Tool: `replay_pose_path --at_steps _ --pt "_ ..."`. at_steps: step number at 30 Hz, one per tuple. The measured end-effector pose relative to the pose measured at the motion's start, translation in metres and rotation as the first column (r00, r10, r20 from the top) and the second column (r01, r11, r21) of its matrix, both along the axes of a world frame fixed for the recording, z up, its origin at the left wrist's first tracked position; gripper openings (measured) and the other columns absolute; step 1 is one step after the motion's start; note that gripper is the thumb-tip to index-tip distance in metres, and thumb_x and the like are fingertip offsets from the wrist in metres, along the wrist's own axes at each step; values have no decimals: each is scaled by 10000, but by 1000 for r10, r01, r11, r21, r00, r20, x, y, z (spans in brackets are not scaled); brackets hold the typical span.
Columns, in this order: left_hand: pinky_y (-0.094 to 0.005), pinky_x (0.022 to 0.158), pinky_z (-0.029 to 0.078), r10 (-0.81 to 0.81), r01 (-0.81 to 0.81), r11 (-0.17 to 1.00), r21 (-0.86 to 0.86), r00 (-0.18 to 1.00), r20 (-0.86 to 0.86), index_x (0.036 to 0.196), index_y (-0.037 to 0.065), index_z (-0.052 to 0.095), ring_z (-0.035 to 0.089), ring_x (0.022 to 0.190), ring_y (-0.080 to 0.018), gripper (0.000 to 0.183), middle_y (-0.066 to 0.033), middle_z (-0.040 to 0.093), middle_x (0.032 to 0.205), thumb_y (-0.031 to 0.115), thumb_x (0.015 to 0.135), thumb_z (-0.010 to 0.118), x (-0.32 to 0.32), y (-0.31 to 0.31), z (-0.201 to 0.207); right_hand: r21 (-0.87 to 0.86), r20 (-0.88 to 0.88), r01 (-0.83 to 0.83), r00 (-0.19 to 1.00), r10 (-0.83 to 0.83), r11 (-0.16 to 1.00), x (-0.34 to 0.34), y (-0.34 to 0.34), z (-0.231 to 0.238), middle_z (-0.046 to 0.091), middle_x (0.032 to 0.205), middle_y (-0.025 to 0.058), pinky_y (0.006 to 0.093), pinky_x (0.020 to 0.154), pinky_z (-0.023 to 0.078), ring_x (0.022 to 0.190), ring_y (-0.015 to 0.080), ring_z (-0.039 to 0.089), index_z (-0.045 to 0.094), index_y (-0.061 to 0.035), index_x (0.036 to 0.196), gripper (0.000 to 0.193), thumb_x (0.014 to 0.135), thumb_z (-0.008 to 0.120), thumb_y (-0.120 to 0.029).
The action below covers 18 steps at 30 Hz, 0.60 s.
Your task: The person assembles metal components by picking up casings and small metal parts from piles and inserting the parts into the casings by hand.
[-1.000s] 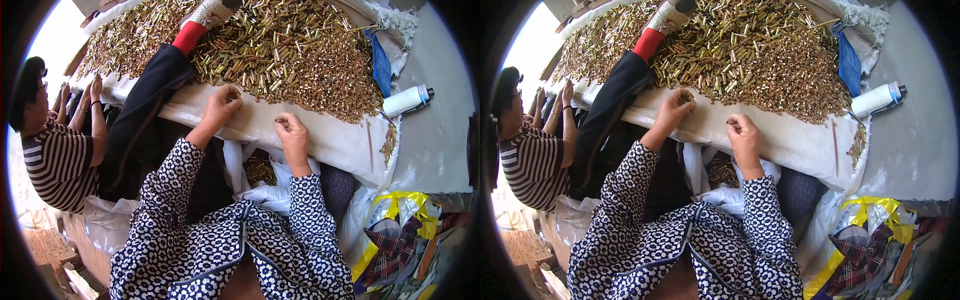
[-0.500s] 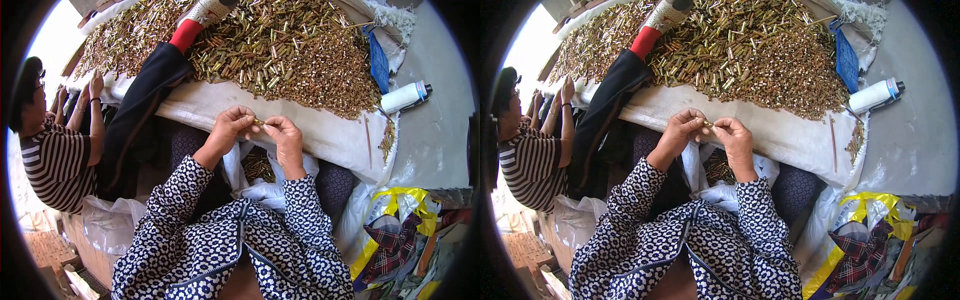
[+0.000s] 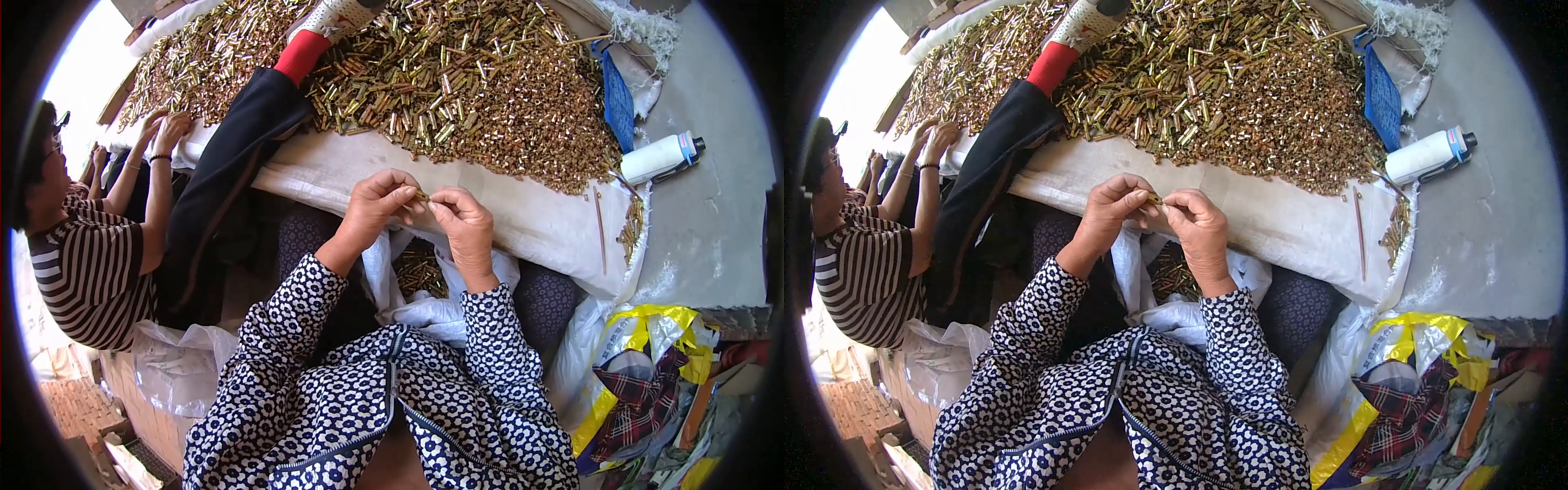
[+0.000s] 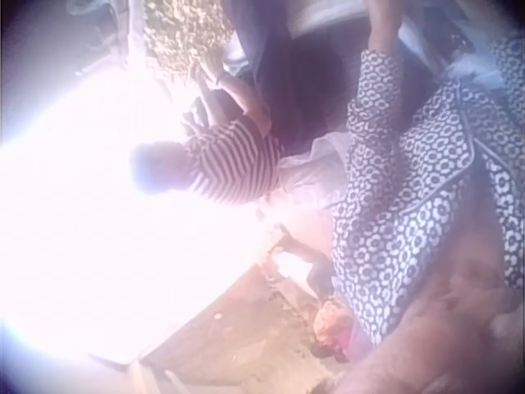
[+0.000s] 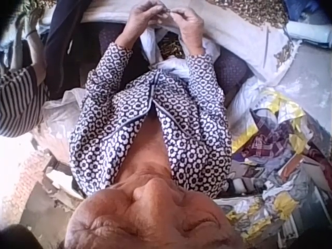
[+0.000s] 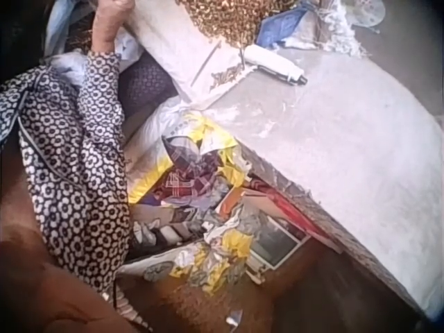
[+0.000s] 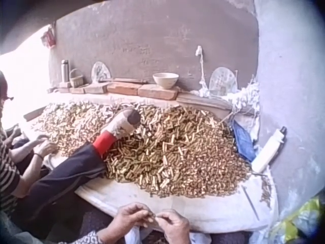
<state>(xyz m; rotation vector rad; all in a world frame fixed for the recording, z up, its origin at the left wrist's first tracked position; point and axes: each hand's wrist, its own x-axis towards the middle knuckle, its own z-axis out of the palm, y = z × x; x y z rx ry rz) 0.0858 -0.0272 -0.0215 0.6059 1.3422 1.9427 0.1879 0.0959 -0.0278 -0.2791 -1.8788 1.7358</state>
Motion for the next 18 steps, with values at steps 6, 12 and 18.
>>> replay_pose_path --at_steps 6,12,18 --pt "-323 532 466 -123 -221 945 -242 445 -887 844 30 536 595 642 -221 82 -132 564 701 84 783 551 5 20 -6 683 187 -25 972 -141 730 0 19 1 586 844 82 351 687 455 798 262 565 554 -47 768 136 651 568 20" --pt "-374 602 466 -161 -300 927 -224 220 -962 801 47 480 556 663 -312 93 -148 526 694 22 720 518 16 29 -3 805 128 214 848 -514 554 8 74 2 549 989 124 373 818 429 939 290 518 554 -47 919 238 688 599 -8" --pt "-235 532 448 208 -350 928 -129 772 -600 870 40 495 525 597 -75 126 -35 547 706 -14 780 425 -20 26 -5 889 32 211 858 -513 407 -3 75 -2 547 967 128 370 807 435 930 284 519 563 -16 917 202 715 575 -12"
